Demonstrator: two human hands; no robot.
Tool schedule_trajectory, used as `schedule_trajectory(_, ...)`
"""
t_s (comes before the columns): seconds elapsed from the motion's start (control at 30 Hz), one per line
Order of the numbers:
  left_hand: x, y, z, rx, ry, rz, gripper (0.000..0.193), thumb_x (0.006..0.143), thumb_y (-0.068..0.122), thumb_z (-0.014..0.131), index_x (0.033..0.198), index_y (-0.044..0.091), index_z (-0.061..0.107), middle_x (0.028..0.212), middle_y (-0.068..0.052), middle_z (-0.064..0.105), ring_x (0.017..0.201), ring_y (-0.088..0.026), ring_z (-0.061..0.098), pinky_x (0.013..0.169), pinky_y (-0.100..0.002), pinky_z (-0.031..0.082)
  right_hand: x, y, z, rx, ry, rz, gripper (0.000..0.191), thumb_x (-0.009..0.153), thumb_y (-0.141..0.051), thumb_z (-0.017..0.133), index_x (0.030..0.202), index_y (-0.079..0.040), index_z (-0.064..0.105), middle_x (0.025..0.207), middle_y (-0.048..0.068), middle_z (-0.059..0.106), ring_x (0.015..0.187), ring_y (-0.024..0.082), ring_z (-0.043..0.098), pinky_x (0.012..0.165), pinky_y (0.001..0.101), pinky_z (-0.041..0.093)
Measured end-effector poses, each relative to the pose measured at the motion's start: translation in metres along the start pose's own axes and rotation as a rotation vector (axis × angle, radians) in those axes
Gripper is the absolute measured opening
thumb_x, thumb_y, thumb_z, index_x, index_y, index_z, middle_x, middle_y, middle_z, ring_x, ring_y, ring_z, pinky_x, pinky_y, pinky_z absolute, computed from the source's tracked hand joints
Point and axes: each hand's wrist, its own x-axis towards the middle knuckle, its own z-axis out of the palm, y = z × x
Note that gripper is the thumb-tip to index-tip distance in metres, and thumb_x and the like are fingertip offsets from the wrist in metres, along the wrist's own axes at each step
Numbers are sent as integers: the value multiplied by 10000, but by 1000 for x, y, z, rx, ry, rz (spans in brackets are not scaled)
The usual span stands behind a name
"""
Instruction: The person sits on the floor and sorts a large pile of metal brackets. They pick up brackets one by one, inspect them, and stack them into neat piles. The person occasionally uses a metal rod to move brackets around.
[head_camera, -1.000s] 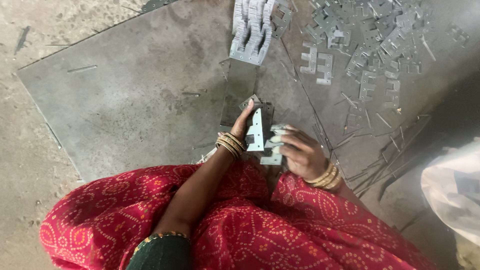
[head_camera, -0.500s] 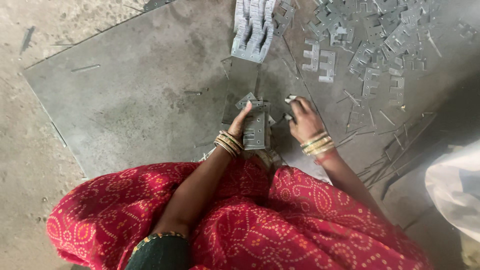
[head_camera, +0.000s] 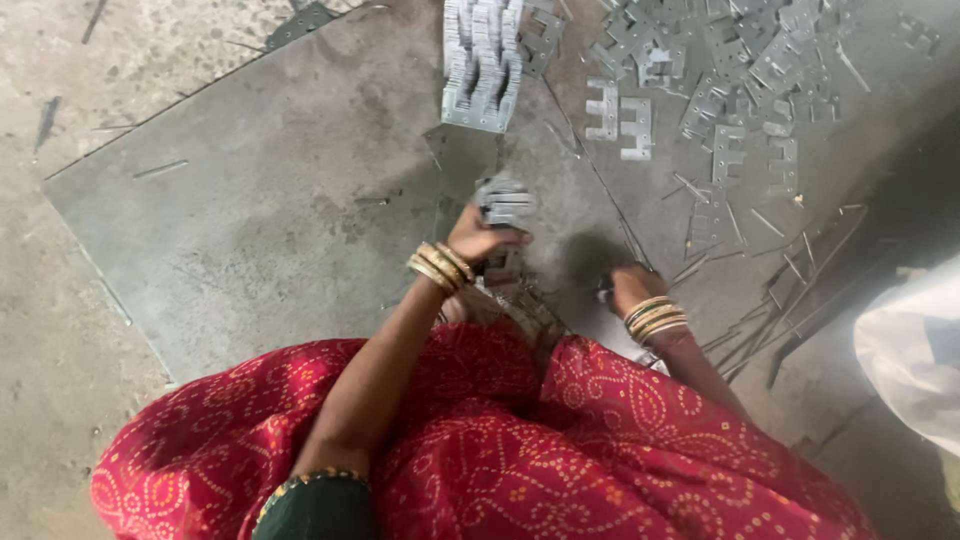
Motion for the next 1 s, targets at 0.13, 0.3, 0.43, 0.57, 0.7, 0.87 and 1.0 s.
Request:
schedule_trajectory(0.13,43,26,51,965,-352,-321,342,832,146,819,1125,15,698,1107,-166,717,993,-285,710,893,-400,575,-14,1,-14,534,547,-135,714,709,-141,831,1367,-53,569,1358,194,604,1204,398,627,1003,463,544)
schedule_trajectory(0.3,67,11,121,1636,-575,-274,289,780,136,828,1050,53,765,1108,-176,748,1049,-323,729,862,-428,601,9,-14,11,564,701,-201,1017,552,-118,905,1417,50,397,1356,296,492,1187,505,560,943,515,519)
schedule_trajectory(0.43,63,-7,123,1573,-547,-330,369,755,201,857,1092,80,769,1115,-158,748,1056,-314,734,864,-431,602,19,-14,37,608,729,-305,847,625,-89,853,1373,9,467,1292,272,553,1143,476,607,951,490,553)
schedule_trajectory(0.57,62,2,77,1269,-480,-245,507,714,417,859,1096,102,752,1047,-175,745,975,-332,716,863,-441,569,21,-13,44,524,698,-297,720,709,-124,823,1360,-22,532,1198,219,659,1066,415,659,890,477,567)
schedule_trajectory(0.7,43,-4,41,1128,-68,-349,608,876,649,641,1047,75,746,996,-158,778,903,-291,763,874,-416,601,20,-20,38,546,813,-345,676,723,-176,844,1317,-22,561,1209,223,680,1062,388,678,897,453,569)
schedule_trajectory(0.87,14,-56,59,190,422,-185,658,985,618,484,1162,41,748,1034,-190,789,949,-313,728,865,-427,560,18,-37,36,798,786,-221,689,781,-150,802,1403,-28,531,1220,177,696,1103,341,699,940,417,561)
schedule_trajectory(1.0,29,-83,93,83,394,-113,640,1015,591,433,1324,66,628,1134,-258,727,1054,-386,666,939,-469,519,20,-39,32,732,892,-327,701,795,-15,663,1475,-2,493,1308,233,628,1208,386,651,1027,424,546)
